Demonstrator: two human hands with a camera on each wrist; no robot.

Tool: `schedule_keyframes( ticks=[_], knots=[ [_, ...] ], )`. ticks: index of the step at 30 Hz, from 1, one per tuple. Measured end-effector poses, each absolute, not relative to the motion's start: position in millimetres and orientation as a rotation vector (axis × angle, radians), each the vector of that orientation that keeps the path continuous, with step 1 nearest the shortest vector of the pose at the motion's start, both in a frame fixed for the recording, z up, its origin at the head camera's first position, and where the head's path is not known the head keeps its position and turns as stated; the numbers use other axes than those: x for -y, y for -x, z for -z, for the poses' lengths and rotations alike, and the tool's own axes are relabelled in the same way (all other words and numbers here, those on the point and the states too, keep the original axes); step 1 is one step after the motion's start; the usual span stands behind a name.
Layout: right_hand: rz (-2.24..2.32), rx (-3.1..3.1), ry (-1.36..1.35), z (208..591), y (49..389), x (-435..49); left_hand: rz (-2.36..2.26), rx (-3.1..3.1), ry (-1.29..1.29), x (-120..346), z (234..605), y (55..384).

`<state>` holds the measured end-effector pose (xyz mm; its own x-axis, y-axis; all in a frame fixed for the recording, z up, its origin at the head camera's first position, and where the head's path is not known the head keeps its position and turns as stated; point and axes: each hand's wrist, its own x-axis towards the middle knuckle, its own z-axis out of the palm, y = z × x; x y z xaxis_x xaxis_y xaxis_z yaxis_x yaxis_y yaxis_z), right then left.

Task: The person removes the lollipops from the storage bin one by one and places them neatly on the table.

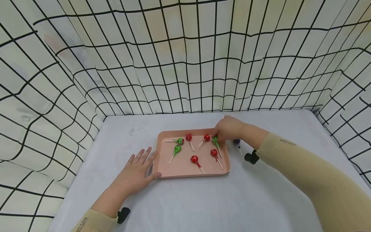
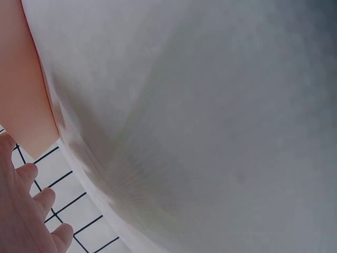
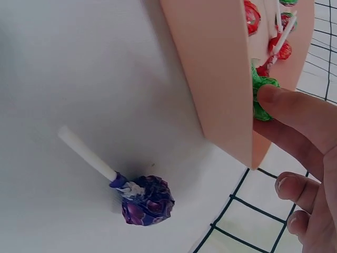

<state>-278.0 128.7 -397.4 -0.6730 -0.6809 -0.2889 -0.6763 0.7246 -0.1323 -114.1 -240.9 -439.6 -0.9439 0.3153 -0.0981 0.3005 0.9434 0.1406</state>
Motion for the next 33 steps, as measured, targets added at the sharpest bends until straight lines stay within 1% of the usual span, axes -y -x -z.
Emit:
schedule_keyframes(
  ticks=[10,19,33],
  knots=[
    [0.199,-2.646,0.998,384.2,275.0,-142.7,-0.188,-2.984,-0.490,239.7,437.8,114.3],
    [0.271,-2.701,0.998,373.9,271.0,-160.3,-0.174,-2.977,-0.485,240.1,438.6,114.5],
    [0.348,-2.760,0.860,381.9,265.5,-208.4,-0.169,-2.969,-0.469,239.6,437.7,115.8]
  ],
)
